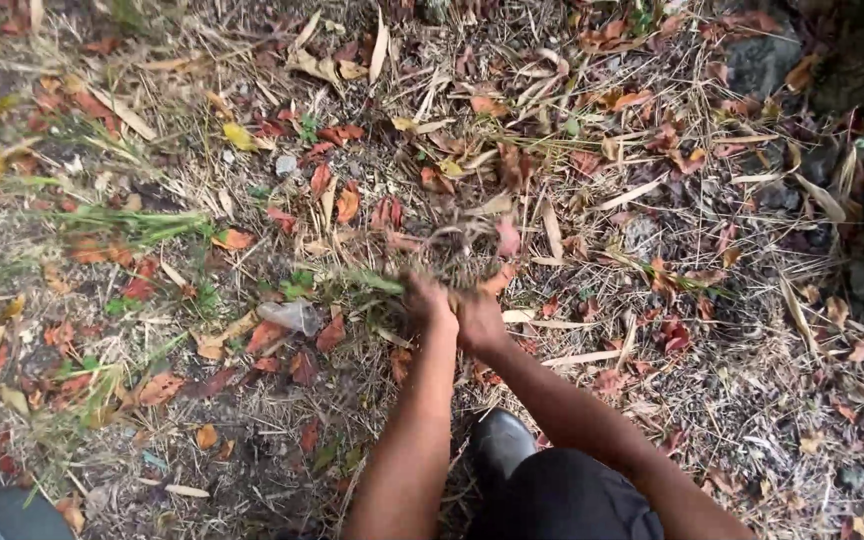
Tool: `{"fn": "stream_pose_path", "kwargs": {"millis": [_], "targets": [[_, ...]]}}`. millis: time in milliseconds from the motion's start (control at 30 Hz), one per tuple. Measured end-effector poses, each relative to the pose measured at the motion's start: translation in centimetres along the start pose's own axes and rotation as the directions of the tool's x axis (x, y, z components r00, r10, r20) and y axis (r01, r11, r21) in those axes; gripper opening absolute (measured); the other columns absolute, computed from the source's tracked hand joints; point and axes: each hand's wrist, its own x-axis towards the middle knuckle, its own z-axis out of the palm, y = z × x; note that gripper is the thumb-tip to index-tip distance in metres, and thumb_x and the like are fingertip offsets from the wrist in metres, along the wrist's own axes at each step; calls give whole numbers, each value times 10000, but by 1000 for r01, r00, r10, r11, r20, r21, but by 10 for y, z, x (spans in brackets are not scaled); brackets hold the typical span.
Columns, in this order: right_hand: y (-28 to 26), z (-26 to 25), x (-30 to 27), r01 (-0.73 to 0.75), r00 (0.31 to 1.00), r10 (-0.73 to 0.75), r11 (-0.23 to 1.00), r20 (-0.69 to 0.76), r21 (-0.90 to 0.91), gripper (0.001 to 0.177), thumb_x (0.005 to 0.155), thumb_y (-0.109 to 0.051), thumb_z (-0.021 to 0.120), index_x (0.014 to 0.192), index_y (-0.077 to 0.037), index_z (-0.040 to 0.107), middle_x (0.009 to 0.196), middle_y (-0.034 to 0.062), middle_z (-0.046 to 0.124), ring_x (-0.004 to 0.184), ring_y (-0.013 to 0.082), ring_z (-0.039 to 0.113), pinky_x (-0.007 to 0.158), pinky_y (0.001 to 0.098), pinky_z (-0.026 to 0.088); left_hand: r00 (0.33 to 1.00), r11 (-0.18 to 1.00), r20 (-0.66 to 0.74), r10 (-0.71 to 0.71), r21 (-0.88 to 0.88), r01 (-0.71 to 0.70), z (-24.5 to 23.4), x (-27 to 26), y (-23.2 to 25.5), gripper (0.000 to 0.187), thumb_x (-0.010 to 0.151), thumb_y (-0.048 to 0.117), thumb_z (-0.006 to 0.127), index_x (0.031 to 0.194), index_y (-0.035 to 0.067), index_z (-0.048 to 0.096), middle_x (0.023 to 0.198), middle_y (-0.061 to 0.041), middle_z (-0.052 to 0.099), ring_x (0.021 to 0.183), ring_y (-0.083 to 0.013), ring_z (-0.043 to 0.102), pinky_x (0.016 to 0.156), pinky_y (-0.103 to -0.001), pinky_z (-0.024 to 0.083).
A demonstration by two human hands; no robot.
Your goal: Cleaning up dry grass and putting it into a basin.
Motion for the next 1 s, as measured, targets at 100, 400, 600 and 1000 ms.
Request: {"fn": "stream_pose_path", "kwargs": {"millis": [100, 400, 600, 1000], "targets": [[-41, -22, -65, -87, 987, 77, 994, 142, 64, 315, 1036, -243, 439, 1123, -68, 685, 1101, 216, 711, 1056, 346, 669, 1030, 439, 515, 998, 999, -42, -40, 27, 41, -30, -28, -71, 816, 908, 101, 427, 1644, 349, 179, 1177, -147, 617, 697, -147, 613, 487, -277, 526], [-1, -105, -39, 83, 859, 35, 975, -511, 206, 251, 1007, -127, 577, 1239, -68, 654, 1326, 156, 657, 1321, 337, 559, 1154, 536, 415, 927, 448, -288, 239, -815, -369, -175, -43, 118, 479, 1023, 575, 426, 817, 151, 510, 604, 39, 383, 420, -83, 326, 347, -262, 314], [29, -75, -74, -437, 831, 499, 859, -246, 266, 288, 1124, -349, 523, 1246, -136, 674, 1257, 112, 697, 1146, 306, 697, 1189, 566, 441, 907, 476, -348, 236, -773, -420, -205, -50, 120, 560, 1033, 623, 436, 721, 158, 431, 583, 46, 381, 433, -78, 343, 361, -252, 348], [-15, -43, -38, 23, 985, -44, 992, -170, -121, 297, 947, -285, 613, 1227, -272, 712, 1229, 8, 734, 1149, 213, 530, 1120, 561, 296, 967, 923, 180, 183, 307, -232, -147, -77, 66, 598, 1000, 628, 396, 893, 87, 626, 580, 47, 467, 419, -94, 374, 372, -305, 293]]}}
